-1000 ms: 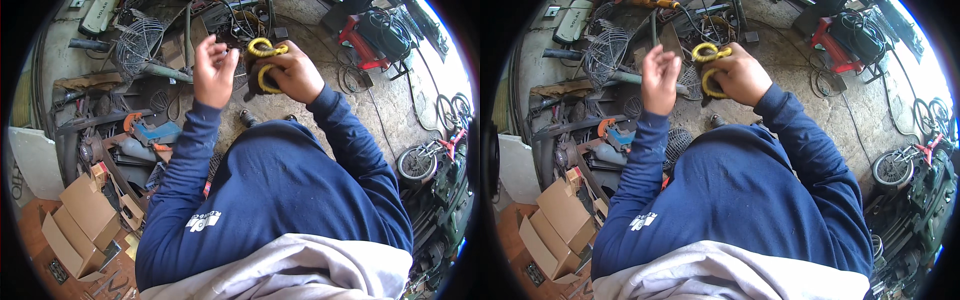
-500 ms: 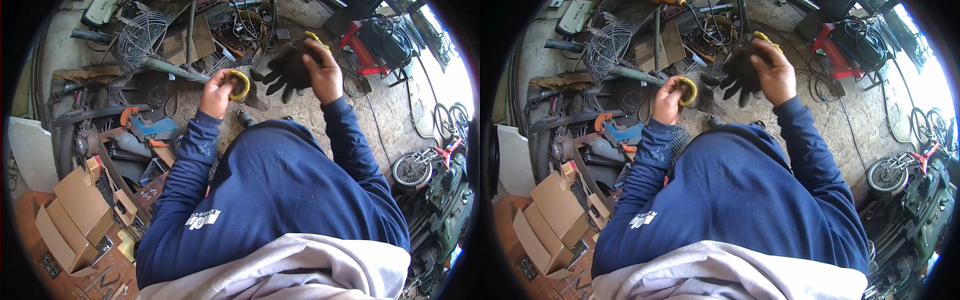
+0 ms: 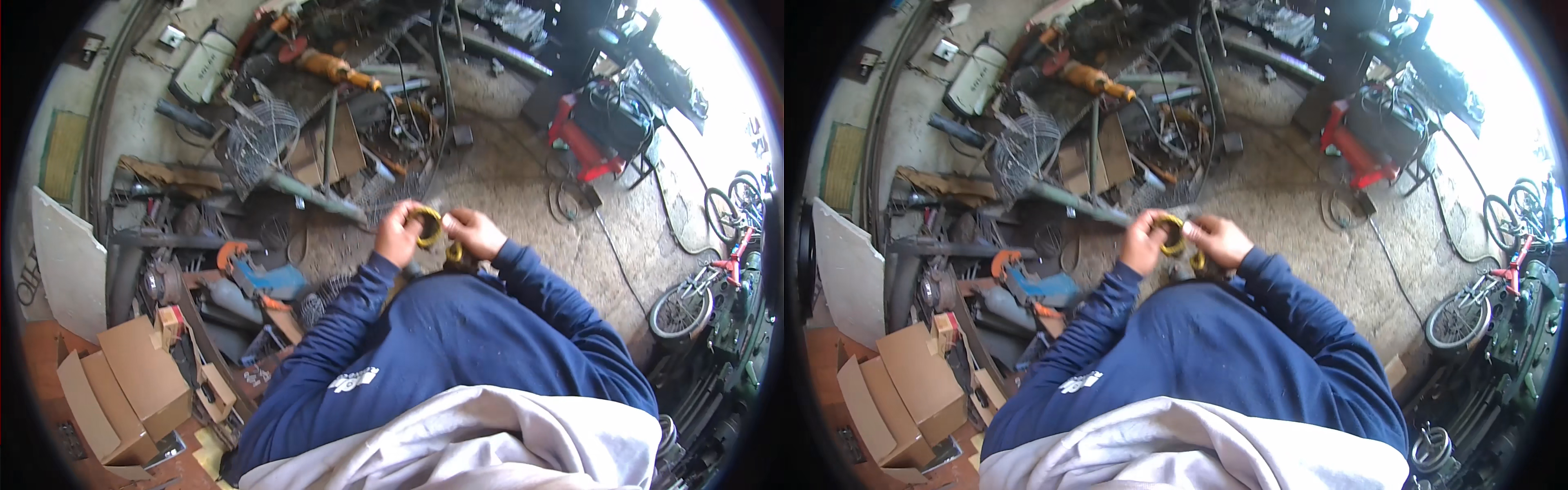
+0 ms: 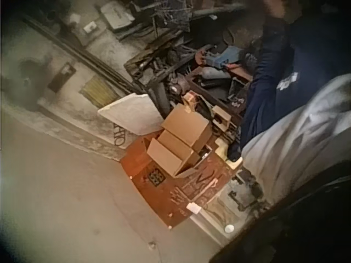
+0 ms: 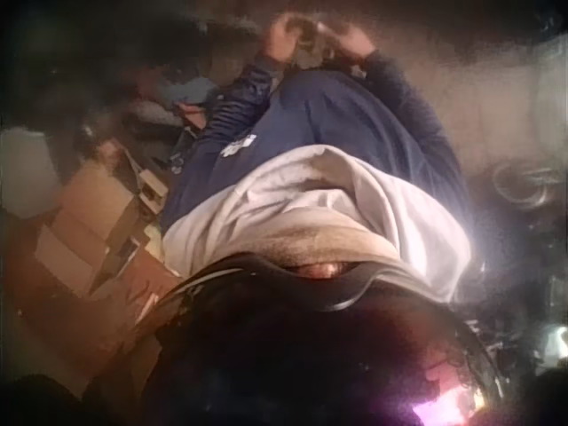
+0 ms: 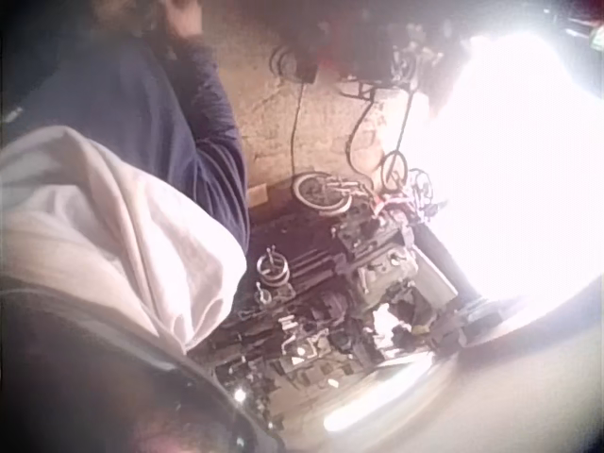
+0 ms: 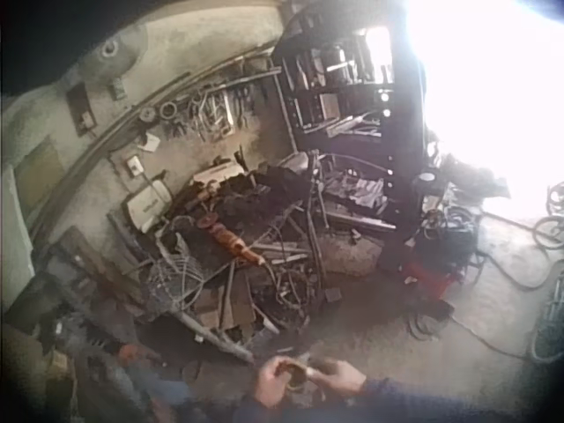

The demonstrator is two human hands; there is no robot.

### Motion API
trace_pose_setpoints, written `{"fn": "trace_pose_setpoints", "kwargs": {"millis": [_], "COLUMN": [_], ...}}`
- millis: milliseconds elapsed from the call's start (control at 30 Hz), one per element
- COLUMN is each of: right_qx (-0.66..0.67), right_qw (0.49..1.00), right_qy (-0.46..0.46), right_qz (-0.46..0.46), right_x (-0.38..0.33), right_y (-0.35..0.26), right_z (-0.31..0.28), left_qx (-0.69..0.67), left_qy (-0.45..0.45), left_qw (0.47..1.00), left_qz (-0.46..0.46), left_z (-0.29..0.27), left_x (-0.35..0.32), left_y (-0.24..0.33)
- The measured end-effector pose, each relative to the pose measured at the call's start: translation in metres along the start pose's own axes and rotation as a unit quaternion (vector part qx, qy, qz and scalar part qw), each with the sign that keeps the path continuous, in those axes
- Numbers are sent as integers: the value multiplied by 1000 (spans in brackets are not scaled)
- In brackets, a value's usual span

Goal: The person puts on gloves and inserts metal wire pieces into a spherical wire cage structure. They then use a welding torch to weld one of the wires onto the cage.

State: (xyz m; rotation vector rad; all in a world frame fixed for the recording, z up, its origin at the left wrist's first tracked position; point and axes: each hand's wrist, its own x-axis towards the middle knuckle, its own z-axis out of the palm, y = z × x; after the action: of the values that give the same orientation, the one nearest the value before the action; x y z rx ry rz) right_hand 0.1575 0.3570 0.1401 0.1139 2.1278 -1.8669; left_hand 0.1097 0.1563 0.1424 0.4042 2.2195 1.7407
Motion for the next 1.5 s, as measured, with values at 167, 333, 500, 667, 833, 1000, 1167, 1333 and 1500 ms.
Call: {"fn": "trace_pose_setpoints", "kwargs": {"millis": [167, 333, 500, 667, 833, 1000, 1167, 1333, 1500], "right_qx": [-74, -6, 187, -21, -98, -138, -161, -262, -315], "right_qw": [994, 997, 979, 985, 963, 947, 925, 921, 902], "right_qy": [75, 79, 55, -68, 8, -52, -114, -18, 39], "right_qz": [32, 8, -62, -156, -252, -285, -326, -287, -293], "right_x": [6, 7, 3, -15, -19, -33, -33, -27, -23], "right_y": [6, 24, 13, -36, -59, -66, -66, -69, -66], "right_z": [-2, 3, 9, -6, 0, 0, 16, 28, 34], "left_qx": [233, 388, 436, -139, -540, 138, 158, 17, -100], "left_qy": [76, -107, -160, 40, 37, -214, -249, -147, -55], "left_qw": [966, 913, 885, 986, 832, 959, 953, 988, 993], "left_qz": [88, 65, -35, -80, -120, 127, 73, 40, 6], "left_z": [19, 26, 33, -8, 10, 12, 24, 29, 18], "left_x": [-17, -15, 7, 57, 51, -2, 12, 64, 78], "left_y": [42, 30, 33, 10, 24, 30, 22, 24, 24]}}
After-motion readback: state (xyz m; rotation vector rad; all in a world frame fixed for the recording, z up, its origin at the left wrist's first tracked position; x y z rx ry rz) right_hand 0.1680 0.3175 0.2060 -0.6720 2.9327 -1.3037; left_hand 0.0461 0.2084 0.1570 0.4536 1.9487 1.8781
